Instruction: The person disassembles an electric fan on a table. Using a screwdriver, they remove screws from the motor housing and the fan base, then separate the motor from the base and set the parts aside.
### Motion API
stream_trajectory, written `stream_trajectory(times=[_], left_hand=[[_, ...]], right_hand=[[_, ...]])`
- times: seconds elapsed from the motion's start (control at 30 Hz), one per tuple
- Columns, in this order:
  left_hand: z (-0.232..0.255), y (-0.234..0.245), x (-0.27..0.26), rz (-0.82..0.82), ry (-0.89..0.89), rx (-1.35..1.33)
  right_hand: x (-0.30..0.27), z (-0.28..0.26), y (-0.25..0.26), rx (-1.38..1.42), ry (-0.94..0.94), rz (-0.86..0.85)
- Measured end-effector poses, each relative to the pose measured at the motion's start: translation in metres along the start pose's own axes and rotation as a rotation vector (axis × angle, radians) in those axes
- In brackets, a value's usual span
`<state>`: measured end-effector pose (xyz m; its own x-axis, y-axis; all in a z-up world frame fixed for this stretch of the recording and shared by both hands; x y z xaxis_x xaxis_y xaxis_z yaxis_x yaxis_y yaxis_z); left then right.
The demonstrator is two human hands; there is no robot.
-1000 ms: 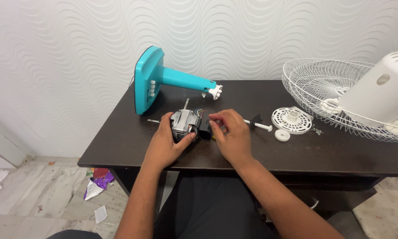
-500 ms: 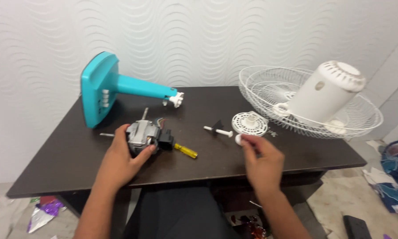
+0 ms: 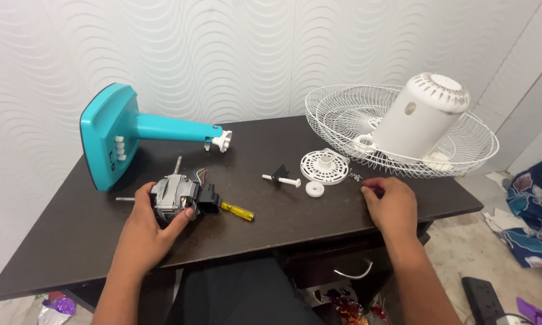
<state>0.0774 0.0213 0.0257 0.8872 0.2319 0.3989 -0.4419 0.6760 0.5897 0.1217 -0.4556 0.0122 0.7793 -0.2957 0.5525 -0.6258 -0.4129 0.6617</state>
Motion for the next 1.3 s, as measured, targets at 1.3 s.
stream_trajectory(times=[1.3], left_hand=[[-0.018,-0.009,0.008,-0.011,0.043,0.036]], right_hand=[[-0.045,-0.01,-0.045,-0.485,0.375,-0.407]])
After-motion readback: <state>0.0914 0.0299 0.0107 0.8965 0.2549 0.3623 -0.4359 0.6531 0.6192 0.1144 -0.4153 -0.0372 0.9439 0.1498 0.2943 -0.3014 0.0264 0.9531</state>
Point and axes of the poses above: each hand's wrist, its own x-axis towards the middle knuckle, its own y-axis out of the back of the hand, z = x × y, the point moved 8 cm from there along x, towards the middle knuckle, and after that the axes turned 4 degrees about -x, right-handed, at the moved point
